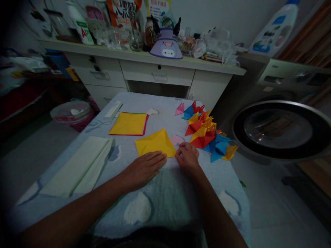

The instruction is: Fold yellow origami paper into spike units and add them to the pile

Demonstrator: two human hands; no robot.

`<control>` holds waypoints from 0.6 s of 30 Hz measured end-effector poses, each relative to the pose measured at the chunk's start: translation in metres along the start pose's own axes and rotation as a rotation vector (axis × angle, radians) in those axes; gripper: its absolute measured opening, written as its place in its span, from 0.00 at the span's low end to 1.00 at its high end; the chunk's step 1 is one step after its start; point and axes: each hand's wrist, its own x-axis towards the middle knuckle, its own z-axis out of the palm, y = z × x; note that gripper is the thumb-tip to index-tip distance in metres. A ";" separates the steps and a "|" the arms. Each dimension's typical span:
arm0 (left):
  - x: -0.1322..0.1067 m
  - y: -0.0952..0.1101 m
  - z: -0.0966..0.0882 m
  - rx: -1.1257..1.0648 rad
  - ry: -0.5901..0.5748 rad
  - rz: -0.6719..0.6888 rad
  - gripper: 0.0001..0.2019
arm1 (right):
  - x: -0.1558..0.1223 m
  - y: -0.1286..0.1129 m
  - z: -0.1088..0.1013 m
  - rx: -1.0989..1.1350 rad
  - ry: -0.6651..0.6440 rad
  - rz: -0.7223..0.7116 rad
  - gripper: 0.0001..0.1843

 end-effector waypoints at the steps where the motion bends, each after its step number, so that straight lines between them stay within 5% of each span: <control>1: 0.000 -0.001 0.002 -0.005 -0.006 0.000 0.22 | 0.001 0.000 0.001 -0.004 0.002 0.008 0.06; 18: 0.011 0.009 -0.015 -0.065 -0.090 -0.126 0.32 | 0.001 -0.002 0.002 -0.025 0.016 0.050 0.05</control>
